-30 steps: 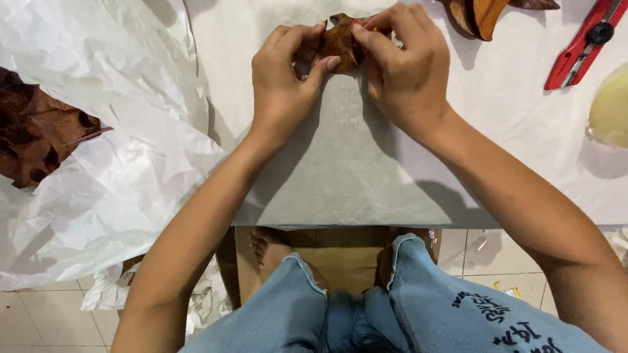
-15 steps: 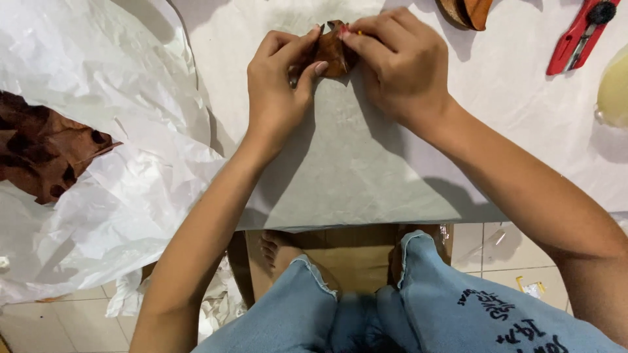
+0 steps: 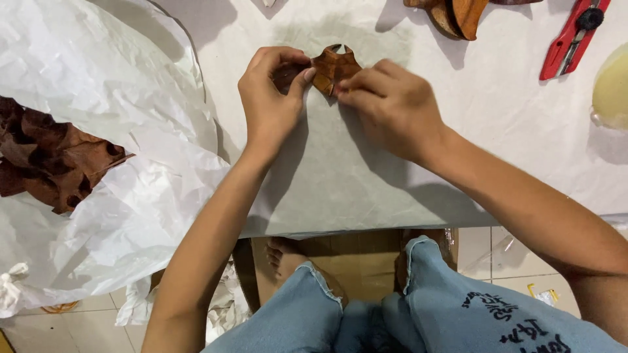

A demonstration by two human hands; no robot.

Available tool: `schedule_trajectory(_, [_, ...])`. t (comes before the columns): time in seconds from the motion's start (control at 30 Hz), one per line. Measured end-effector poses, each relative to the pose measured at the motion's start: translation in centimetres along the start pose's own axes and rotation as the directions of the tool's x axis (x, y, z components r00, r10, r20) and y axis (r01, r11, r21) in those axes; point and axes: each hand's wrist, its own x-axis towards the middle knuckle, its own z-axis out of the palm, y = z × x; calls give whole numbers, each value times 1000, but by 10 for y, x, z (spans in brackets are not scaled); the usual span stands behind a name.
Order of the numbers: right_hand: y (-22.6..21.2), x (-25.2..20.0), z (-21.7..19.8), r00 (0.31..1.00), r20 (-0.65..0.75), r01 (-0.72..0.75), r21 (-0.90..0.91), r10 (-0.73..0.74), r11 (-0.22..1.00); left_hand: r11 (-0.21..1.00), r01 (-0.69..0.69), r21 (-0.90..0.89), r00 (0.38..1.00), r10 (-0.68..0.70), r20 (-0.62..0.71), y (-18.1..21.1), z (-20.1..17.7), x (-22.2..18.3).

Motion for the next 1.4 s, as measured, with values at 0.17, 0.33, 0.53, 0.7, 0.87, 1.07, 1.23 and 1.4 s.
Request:
schedule_trajectory(0.17, [4, -3, 6, 999, 29, 46, -24, -46, 999, 1000, 11, 3, 1000, -11, 9, -1, -1, 3])
schedule_trajectory(0.33, [10, 2, 10, 999, 13, -50, 201, 48, 978, 1000, 17, 4, 1000, -17, 19, 0, -2, 6])
schedule_trajectory(0.53, [3, 25, 18, 994, -83, -61, 91, 69, 994, 999, 33, -19, 998, -32, 55, 2, -6, 6])
schedule_trajectory(0.7, [12, 37, 24, 975, -129, -179, 37, 182, 983, 997, 65, -47, 996, -62, 58, 5, -7, 5])
schedule_trajectory(0.87, [19, 35, 24, 957, -48, -284, 59, 287, 957, 996, 25, -85, 999, -22, 33, 2, -6, 2])
schedule_trajectory(1.07, [27, 34, 13, 938, 174, -339, 267, 301, 902, 990, -28, -139, 999, 30, 13, 6, -14, 1])
schedule_trajectory(1.23, [26, 40, 0, 805, 363, -591, 409, 470, 696, 953, 38, -301, 998, -22, 58, 13, -13, -3])
schedule_trajectory(1.4, [23, 39, -4, 650, 444, -736, 569, 617, 366, 929, 108, -354, 991, -73, 112, 2, -5, -7])
